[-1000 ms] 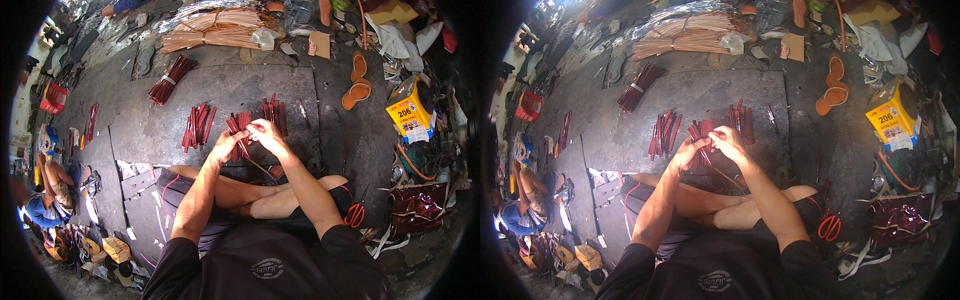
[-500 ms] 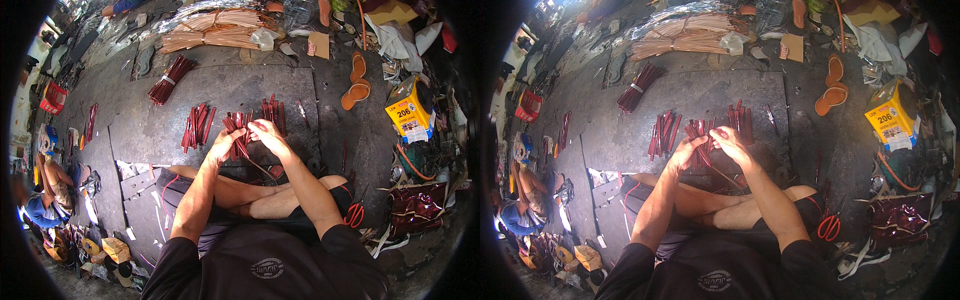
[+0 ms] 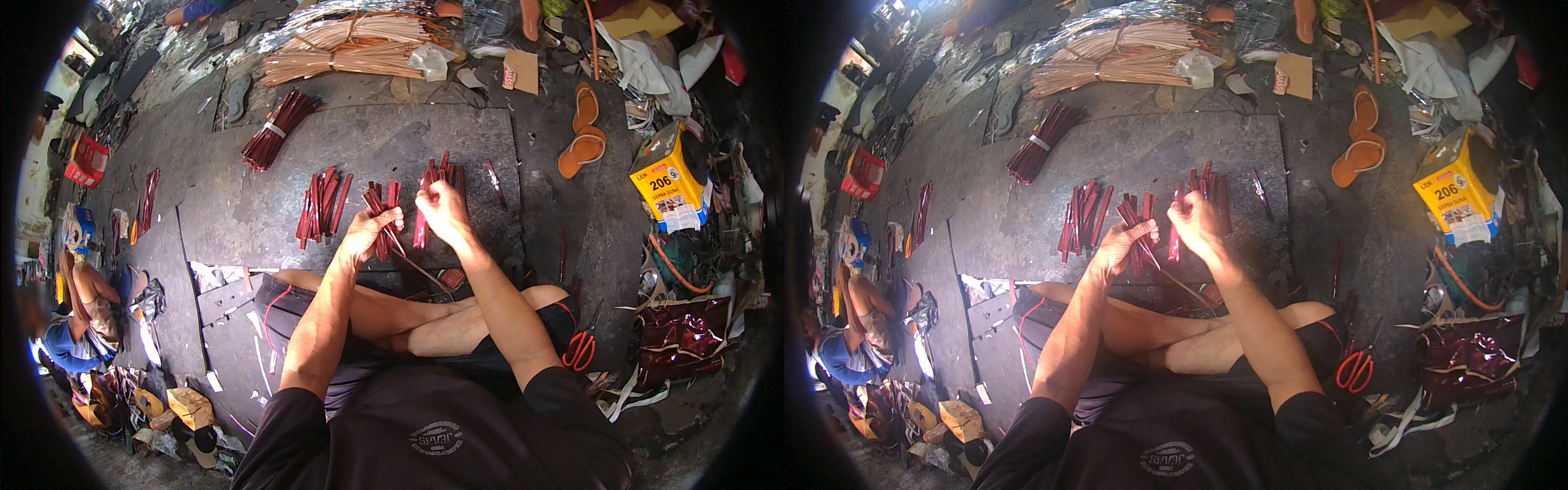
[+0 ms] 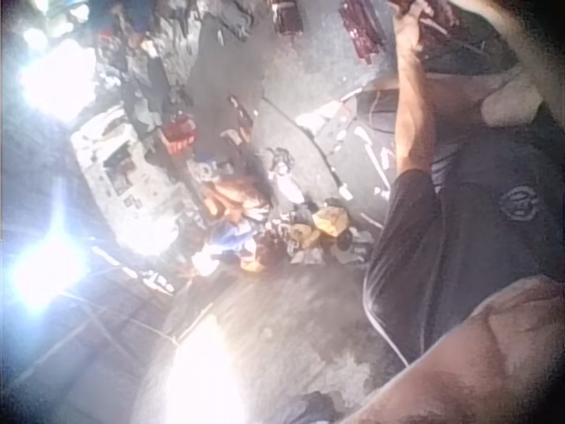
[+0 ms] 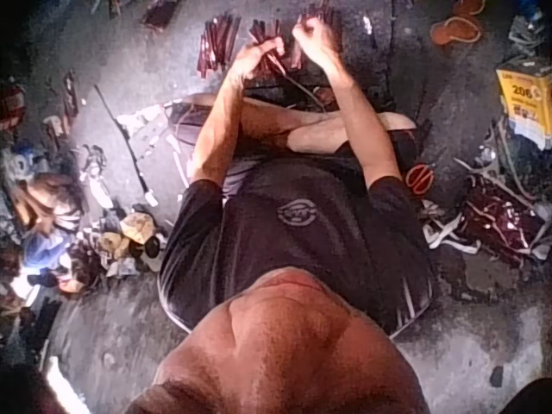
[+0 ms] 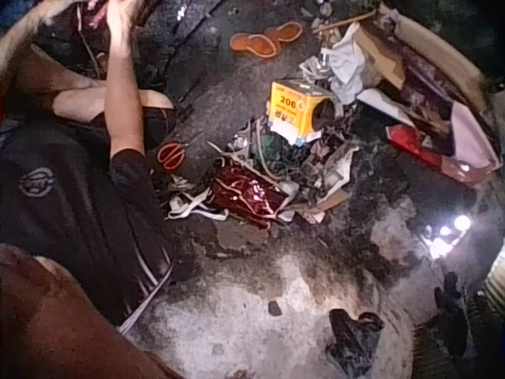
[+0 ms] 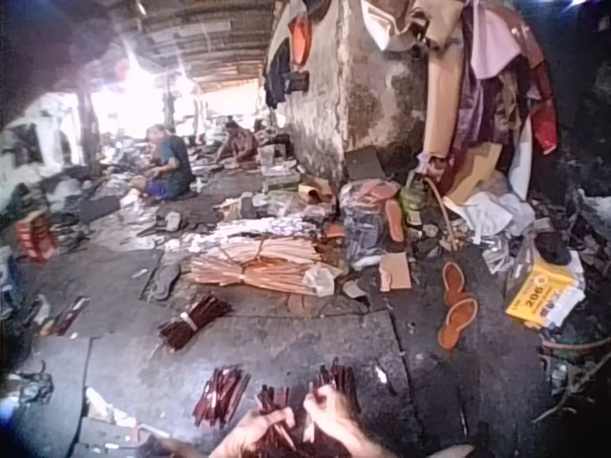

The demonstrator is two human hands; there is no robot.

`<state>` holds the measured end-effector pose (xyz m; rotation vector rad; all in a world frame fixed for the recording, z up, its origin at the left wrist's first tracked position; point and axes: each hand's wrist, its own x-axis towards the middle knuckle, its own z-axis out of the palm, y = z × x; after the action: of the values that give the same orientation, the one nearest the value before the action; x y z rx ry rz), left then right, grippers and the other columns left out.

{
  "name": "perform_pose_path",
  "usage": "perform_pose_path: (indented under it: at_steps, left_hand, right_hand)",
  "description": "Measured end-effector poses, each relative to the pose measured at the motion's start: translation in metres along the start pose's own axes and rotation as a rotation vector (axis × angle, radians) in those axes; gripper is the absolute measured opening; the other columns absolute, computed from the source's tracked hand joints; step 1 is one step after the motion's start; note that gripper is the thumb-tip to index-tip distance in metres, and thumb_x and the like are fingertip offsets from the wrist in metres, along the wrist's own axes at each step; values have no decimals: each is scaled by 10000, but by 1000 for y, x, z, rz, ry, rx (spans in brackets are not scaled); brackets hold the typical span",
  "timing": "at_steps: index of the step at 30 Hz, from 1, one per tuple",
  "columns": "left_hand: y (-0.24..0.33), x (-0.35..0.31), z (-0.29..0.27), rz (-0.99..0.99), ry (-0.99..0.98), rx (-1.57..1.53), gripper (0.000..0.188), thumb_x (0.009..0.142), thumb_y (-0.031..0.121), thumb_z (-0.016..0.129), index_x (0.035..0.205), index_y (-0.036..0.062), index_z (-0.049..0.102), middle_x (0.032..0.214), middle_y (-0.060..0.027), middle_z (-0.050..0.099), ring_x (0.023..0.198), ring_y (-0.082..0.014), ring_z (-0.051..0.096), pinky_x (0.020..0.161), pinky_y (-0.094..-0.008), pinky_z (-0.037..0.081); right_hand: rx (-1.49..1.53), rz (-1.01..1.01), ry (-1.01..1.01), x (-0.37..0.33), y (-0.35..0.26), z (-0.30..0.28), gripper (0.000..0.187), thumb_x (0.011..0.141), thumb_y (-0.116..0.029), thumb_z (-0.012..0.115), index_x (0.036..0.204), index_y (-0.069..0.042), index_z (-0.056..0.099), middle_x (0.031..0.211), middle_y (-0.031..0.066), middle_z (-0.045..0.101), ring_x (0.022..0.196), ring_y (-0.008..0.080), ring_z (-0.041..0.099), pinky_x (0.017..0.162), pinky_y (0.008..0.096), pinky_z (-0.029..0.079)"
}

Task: The person sits on the floor and repeatedly picks up red decorative strips, measures them against a metal ruler, and cuts them to length using red-handled scissors. The cut pieces are placed in a pile on the floor.

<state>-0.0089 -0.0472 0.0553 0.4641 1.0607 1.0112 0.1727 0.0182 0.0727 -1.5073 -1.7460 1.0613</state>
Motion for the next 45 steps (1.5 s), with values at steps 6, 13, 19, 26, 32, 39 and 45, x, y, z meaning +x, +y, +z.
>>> perform_pose_path:
  at_steps: [6, 13, 19, 26, 32, 39, 45]
  left_hand:
    - [-1, 2, 9, 58, -20, -30, 299, 866, 185, 749, 1052, 6, 599, 937, -78, 669, 849, -172, 659, 803, -310, 552]
    - [6, -8, 16, 15, -58, -9, 351, 893, 261, 719, 1112, 14, 602, 1006, -81, 684, 899, -180, 663, 808, -324, 552]
    - [5, -6, 13, -36, 47, -43, 472, 839, 272, 773, 1180, 9, 580, 1067, -79, 640, 919, -201, 649, 735, -376, 563]
    - [3, -5, 16, 4, 120, -63, 313, 906, 148, 692, 1153, -22, 601, 1020, -111, 682, 896, -181, 663, 784, -312, 552]
    - [-7, 7, -5, 50, 111, -61, 274, 930, 172, 663, 1095, -40, 611, 966, -124, 682, 862, -200, 667, 821, -327, 567]
    - [-4, 1, 5, -7, -91, -120, 370, 959, 106, 550, 1290, -31, 457, 1127, -159, 632, 976, -237, 646, 896, -375, 551]
    - [-2, -1, 7, -5, -112, -80, 387, 948, 110, 572, 1295, -27, 472, 1141, -137, 629, 989, -225, 642, 902, -371, 530]
  right_hand:
    - [-36, -22, 89, 19, 31, -32, 372, 840, -317, 748, 1016, 0, 665, 922, 137, 698, 849, 213, 673, 773, 351, 527]
    - [403, 34, -402, -1, 2, -5, 183, 940, -147, 643, 987, 30, 652, 815, 61, 682, 714, 122, 647, 677, 274, 519]
    - [461, 155, -282, -4, 16, 7, 271, 923, -239, 673, 1044, 3, 658, 883, 67, 675, 781, 104, 606, 677, 279, 503]
    - [382, 111, -153, 1, 27, 16, 245, 929, -265, 663, 1013, -37, 634, 854, 15, 637, 773, 104, 595, 674, 265, 485]
    - [160, 128, 75, 27, 38, -19, 316, 933, -298, 641, 1080, -18, 636, 932, 123, 692, 841, 225, 660, 765, 364, 517]
    - [113, 72, -131, 13, 25, -12, 346, 866, -316, 728, 1013, -9, 670, 894, 118, 690, 832, 220, 661, 759, 370, 520]
    - [501, 130, -310, -8, 6, 9, 233, 935, -234, 648, 917, -3, 622, 788, 33, 645, 719, 115, 602, 662, 280, 489]
